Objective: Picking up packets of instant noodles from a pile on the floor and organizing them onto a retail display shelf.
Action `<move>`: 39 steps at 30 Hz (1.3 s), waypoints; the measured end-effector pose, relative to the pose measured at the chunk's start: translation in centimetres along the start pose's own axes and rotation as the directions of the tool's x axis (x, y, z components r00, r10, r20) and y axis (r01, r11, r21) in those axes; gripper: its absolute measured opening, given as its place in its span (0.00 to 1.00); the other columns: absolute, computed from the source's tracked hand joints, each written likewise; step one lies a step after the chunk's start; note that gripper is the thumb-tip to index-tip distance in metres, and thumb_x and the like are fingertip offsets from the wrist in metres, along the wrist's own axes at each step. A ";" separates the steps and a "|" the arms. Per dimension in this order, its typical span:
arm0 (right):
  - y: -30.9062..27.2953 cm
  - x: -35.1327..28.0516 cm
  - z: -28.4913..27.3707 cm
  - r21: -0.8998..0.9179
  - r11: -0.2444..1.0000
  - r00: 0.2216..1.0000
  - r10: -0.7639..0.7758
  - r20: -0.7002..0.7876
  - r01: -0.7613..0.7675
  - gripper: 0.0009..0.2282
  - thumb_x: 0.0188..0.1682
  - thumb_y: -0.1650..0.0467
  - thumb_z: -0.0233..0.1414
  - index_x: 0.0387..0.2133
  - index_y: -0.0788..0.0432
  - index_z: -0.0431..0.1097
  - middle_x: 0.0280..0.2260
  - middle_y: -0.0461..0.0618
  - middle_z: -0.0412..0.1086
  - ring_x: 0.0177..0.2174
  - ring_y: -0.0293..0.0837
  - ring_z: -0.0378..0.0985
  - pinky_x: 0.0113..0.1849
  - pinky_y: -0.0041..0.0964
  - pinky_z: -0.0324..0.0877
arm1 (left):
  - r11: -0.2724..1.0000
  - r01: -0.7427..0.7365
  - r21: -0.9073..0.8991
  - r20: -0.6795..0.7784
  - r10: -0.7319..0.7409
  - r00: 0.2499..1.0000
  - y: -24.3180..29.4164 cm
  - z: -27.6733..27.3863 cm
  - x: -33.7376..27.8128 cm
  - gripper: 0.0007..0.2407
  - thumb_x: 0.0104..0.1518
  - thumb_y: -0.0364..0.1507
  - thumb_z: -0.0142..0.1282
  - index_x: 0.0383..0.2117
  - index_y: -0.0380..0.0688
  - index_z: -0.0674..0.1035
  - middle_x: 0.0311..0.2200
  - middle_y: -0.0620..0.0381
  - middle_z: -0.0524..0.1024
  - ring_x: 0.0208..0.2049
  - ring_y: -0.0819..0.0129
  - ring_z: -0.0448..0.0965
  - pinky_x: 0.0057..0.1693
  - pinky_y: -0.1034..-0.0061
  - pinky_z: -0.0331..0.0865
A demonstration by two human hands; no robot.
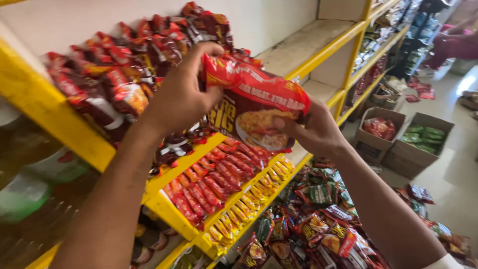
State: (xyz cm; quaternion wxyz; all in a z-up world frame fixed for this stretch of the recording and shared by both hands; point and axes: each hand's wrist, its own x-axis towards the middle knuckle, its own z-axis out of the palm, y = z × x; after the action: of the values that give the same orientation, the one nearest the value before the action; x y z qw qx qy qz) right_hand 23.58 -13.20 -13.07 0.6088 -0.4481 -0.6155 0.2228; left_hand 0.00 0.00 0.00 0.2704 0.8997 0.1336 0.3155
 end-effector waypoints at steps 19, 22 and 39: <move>-4.7 10.7 12.2 -0.372 0.897 0.959 -0.278 -0.049 0.241 0.13 0.54 0.68 0.59 0.46 0.63 0.71 0.36 0.48 0.78 0.35 0.34 0.76 0.38 0.36 0.73 | 0.360 0.269 0.893 -0.069 -0.480 0.875 0.8 -9.8 -2.8 0.33 0.46 0.59 0.65 0.39 0.36 0.83 0.44 0.39 0.80 0.46 0.48 0.81 0.54 0.55 0.73; -4.4 11.9 14.4 -0.533 0.824 0.952 -0.288 -0.101 0.193 0.14 0.51 0.65 0.61 0.40 0.64 0.70 0.29 0.53 0.75 0.27 0.44 0.74 0.31 0.45 0.69 | 0.401 0.164 0.901 0.038 -0.450 0.892 -1.8 -9.8 -2.5 0.27 0.37 0.53 0.68 0.40 0.50 0.84 0.43 0.48 0.81 0.45 0.51 0.82 0.53 0.55 0.74; -6.2 14.1 17.2 -0.631 0.762 0.956 0.272 0.107 -0.146 0.12 0.52 0.62 0.52 0.37 0.59 0.66 0.21 0.56 0.72 0.19 0.52 0.78 0.22 0.49 0.71 | 0.402 0.041 0.915 0.016 -0.136 0.991 -5.9 -10.4 -0.9 0.52 0.25 0.48 0.79 0.62 0.33 0.66 0.61 0.29 0.61 0.46 0.28 0.75 0.47 0.44 0.72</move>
State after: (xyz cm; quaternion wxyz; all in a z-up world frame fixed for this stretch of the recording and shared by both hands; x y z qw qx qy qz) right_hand 7.54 -0.07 -2.97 0.3378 -0.6646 -0.6558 0.1186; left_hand -7.76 8.61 3.01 -0.2412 0.9061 0.3191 0.1375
